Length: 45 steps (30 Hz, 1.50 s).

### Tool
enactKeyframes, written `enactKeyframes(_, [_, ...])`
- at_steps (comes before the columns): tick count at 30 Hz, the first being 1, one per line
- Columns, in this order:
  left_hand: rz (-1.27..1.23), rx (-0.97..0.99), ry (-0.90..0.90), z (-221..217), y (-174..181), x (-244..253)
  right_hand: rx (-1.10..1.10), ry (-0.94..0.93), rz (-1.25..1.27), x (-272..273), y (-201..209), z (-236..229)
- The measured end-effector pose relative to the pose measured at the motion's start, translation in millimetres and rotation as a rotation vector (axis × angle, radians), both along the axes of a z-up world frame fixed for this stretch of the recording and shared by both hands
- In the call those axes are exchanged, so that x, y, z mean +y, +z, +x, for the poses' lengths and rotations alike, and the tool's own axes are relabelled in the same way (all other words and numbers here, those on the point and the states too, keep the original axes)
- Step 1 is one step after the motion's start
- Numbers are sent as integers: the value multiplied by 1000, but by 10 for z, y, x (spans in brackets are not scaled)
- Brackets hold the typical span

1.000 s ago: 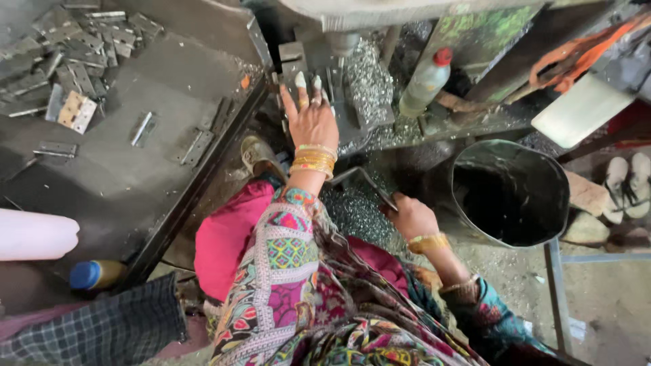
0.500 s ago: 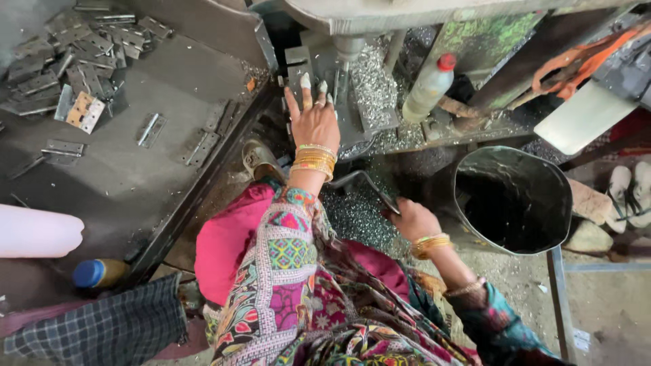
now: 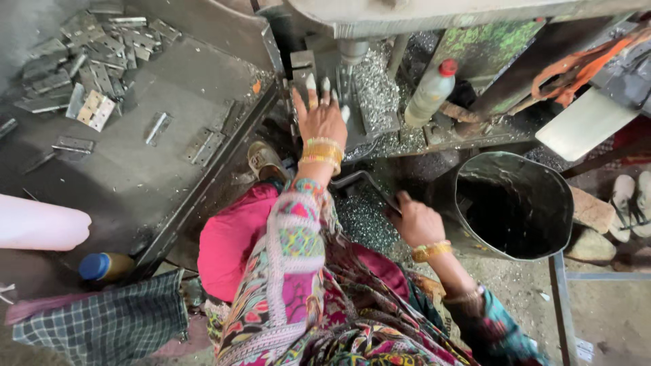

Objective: The person sits on the floor and repeatedly picks up small metal pieces from a tray, places them under a drill press, and operates the machine to drill holes. After each cycle, the person removes the drilled piece and places it back into the tray.

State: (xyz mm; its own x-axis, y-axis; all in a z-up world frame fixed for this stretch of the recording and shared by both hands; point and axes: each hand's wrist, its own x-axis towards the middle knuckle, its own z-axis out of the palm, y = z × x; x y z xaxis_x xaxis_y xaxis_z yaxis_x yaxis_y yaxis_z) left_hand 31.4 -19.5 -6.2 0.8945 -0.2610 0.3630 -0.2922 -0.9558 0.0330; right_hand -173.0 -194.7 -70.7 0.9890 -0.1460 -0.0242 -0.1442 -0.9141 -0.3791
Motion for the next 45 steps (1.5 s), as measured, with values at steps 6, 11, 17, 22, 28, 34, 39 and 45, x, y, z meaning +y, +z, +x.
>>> enactKeyframes(6, [-32, -61, -198, -839, -58, 232, -365, 37, -7, 170, 1117, 240])
enactKeyframes(11, [-388, -191, -145, -644, 99, 104, -296, 44, -81, 273, 1336, 271])
enactKeyframes(17, [-211, 129, 46, -369, 83, -277, -295, 74, -104, 295, 1327, 250])
enactKeyframes(22, [-227, -84, -56, -701, -176, 104, -282, 65, -125, 265, 1318, 242])
enactKeyframes(28, [-76, 47, -65, -573, -143, 85, -150, 74, -128, 260, 1264, 291])
enactKeyframes(34, [-10, 28, 37, -223, -49, -126, -96, 75, -102, 22, 511, 153])
enactKeyframes(39, [-18, -74, 20, -289, -115, -30, 64, 42, 90, -103, -540, -91])
enactKeyframes(45, [-82, -138, -38, -302, -52, 79, 172, 64, 95, -192, -574, 54])
